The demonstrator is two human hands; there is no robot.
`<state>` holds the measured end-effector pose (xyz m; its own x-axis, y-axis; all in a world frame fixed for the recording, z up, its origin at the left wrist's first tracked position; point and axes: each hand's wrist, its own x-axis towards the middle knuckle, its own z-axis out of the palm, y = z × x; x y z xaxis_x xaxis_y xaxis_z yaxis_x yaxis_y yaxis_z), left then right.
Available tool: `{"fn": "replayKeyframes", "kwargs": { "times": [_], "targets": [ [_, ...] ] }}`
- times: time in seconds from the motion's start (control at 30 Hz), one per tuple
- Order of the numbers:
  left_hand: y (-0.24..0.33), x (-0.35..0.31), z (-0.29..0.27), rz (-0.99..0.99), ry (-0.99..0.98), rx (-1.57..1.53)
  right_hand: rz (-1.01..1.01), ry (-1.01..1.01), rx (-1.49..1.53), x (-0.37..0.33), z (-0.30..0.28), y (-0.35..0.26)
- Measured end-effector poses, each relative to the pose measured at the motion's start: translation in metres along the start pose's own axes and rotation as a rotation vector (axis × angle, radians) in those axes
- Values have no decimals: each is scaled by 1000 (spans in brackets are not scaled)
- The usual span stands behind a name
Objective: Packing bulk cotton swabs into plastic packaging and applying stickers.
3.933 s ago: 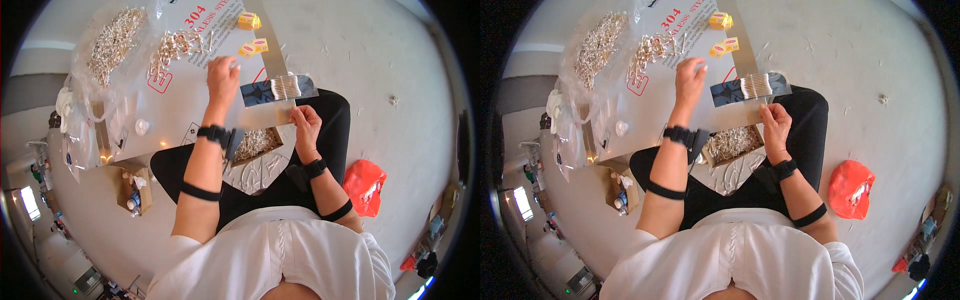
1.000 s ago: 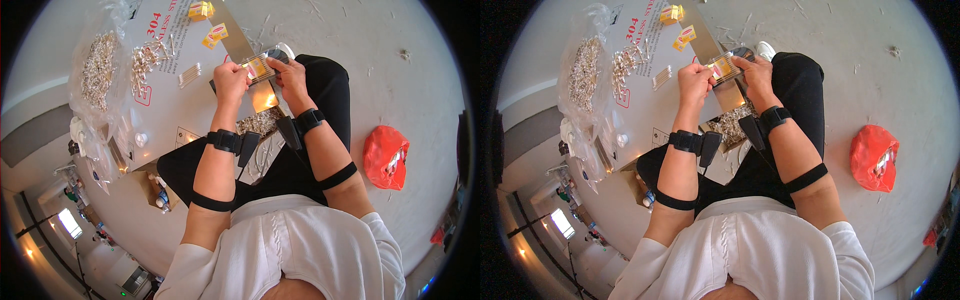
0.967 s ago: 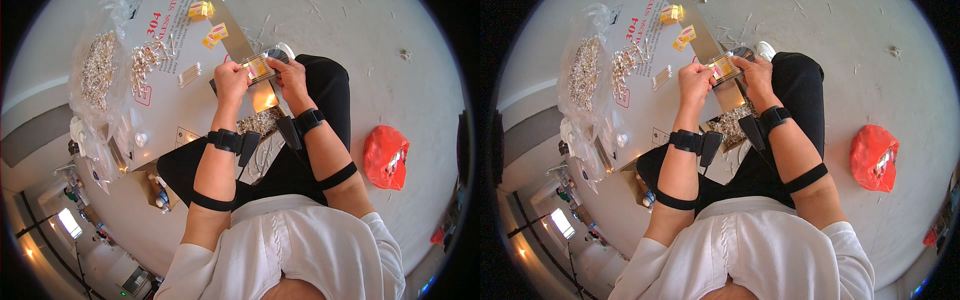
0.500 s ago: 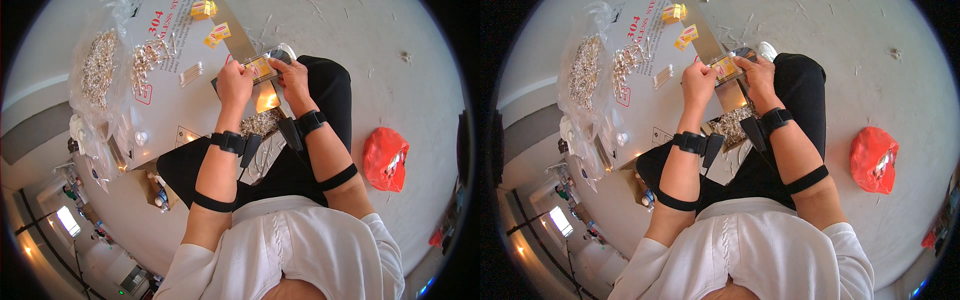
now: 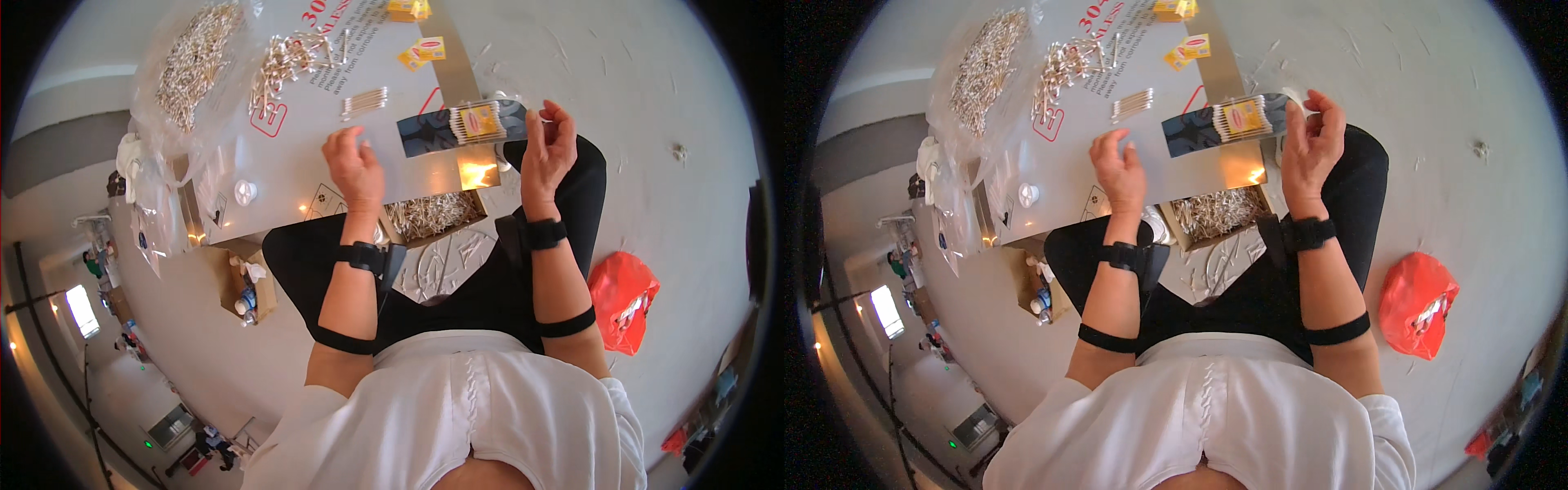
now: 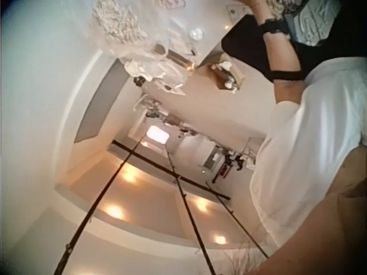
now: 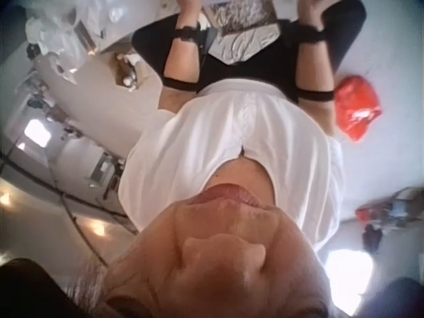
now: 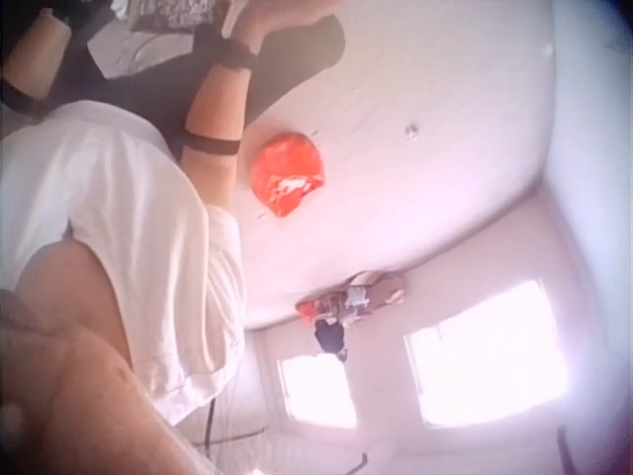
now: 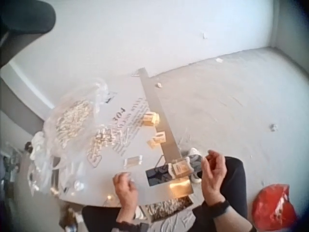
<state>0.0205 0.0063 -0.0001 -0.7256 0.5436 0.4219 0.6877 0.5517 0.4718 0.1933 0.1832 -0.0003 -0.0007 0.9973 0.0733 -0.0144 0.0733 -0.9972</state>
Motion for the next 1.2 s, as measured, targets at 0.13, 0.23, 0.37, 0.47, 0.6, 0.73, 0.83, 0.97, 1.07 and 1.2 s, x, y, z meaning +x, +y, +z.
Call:
{"fn": "replayKeyframes", "kwargs": {
  "times": [0.13,0.23,0.37,0.47,0.6,0.73,0.83,0.97,1.07,1.2],
  "targets": [
    [-36,21,-11,-68,74,-5,-211,-485,-62,-23,14,-13],
    [-49,32,-14,-129,-25,-89,-172,-681,-135,-39,39,-21],
    [-38,44,-2,203,-119,30,-286,-751,-315,-46,81,-21],
    [-30,52,3,265,-217,43,-188,-827,-330,-39,107,-16],
    [-42,63,5,238,-340,-35,-591,-868,-493,-30,132,-10],
    [-51,64,11,339,-315,-2,-795,-898,-625,-32,142,0],
    [-43,50,14,286,-365,44,-968,-833,-694,-39,140,8],
    [-38,39,14,260,-388,121,-1019,-823,-629,-39,141,11],
    [-32,32,14,234,-382,101,-1000,-874,-609,-38,140,12],
    [-26,11,1,187,-408,83,-995,-927,-588,-50,128,3]
  ]
}}
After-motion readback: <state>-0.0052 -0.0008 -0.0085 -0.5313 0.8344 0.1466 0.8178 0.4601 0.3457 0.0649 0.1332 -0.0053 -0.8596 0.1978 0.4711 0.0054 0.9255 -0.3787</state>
